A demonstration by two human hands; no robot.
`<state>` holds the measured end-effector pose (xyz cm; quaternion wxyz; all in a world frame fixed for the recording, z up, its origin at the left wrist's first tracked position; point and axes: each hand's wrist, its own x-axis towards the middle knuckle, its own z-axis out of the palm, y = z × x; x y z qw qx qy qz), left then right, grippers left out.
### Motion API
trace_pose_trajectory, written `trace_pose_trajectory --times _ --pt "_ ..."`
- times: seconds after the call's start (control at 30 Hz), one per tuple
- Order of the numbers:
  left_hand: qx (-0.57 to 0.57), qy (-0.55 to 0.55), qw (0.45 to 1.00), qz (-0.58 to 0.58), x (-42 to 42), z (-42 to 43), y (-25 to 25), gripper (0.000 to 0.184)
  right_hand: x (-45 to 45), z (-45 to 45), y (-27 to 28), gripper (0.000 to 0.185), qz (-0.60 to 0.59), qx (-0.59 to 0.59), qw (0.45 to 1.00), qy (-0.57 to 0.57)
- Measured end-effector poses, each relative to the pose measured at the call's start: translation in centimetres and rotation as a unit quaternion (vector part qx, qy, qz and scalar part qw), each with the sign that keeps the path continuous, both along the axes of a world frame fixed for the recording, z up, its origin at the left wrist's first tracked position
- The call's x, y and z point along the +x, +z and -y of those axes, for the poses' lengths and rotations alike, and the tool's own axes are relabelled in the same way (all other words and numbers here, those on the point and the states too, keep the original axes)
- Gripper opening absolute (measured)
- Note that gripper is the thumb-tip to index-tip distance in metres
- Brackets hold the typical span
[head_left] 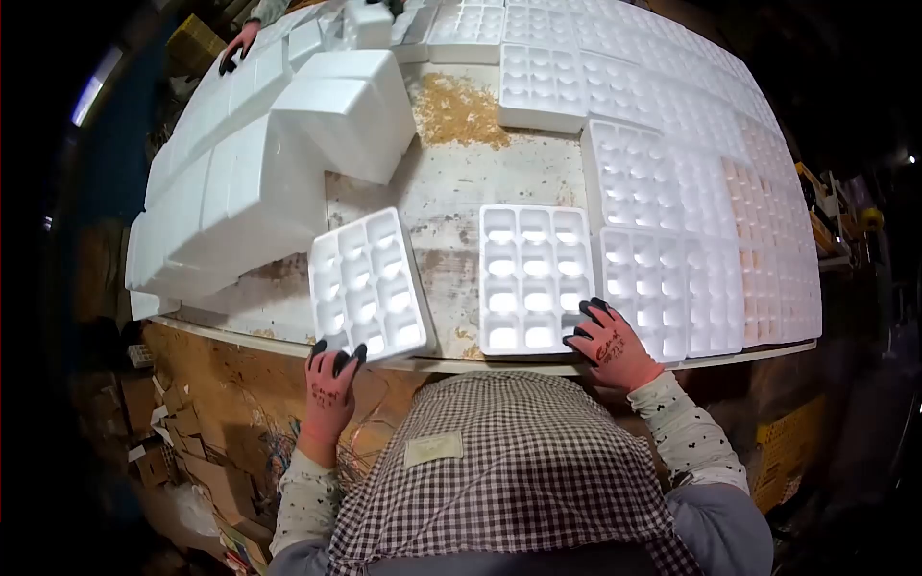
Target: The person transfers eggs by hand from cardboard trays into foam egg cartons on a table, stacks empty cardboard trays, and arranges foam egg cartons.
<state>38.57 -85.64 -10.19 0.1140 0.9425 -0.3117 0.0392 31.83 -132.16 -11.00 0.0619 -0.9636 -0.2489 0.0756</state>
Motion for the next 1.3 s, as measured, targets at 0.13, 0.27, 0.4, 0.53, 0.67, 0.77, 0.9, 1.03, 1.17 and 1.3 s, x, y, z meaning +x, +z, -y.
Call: trace_pose_trajectory --times 0.13,0.27,0.4,0.53,0.67,0.77,0.9,1.03,1.17,1.3 --pt "-0.085 -0.048 0.993 -0.065 3.1 2.2 -1.8 0.046 -1.6 -0.8 1.6 0.048 -0.056 0.075 0.988 -0.122" --pt "-0.016 -0.201 0.969 -0.140 4.4 4.8 -1.7 0.050 0.9 -3.6 3.6 0.051 0.077 0.104 0.979 -0.156" --pt "-0.156 -0.137 0.978 -0.014 12.3 6.4 4.8 0.056 6.0 -11.5 3.8 0.062 0.077 0.123 0.984 -0.102" --pt "-0.353 0.285 0.870 0.191 26.1 11.9 5.0 0.094 5.9 -14.0 -3.1 0.066 -0.033 0.039 0.997 -0.056" --pt "-0.618 0.245 0.732 -0.150 35.5 11.4 -2.3 0.096 5.8 -13.3 -2.5 0.065 -0.062 0.114 0.989 -0.071" --pt "-0.710 0.099 0.690 -0.097 23.5 13.9 1.5 0.083 5.7 -13.1 -1.5 0.067 0.045 0.273 0.951 -0.136" --pt "-0.264 -0.107 0.958 -0.027 12.2 15.2 5.9 0.080 5.3 -12.1 2.9 0.074 0.394 0.252 0.874 -0.132" --pt "-0.377 -0.160 0.912 -0.037 18.0 17.5 6.4 0.080 7.0 -10.1 8.8 0.085 0.166 0.043 0.962 -0.211" --pt "-0.138 0.226 0.948 0.177 30.6 18.2 4.1 0.093 7.7 -7.0 2.8 0.074 0.024 -0.042 0.973 -0.227" --pt "0.080 0.141 0.977 -0.140 31.8 14.4 -2.8 0.111 8.9 -6.5 3.2 0.056 0.113 0.046 0.966 -0.227"
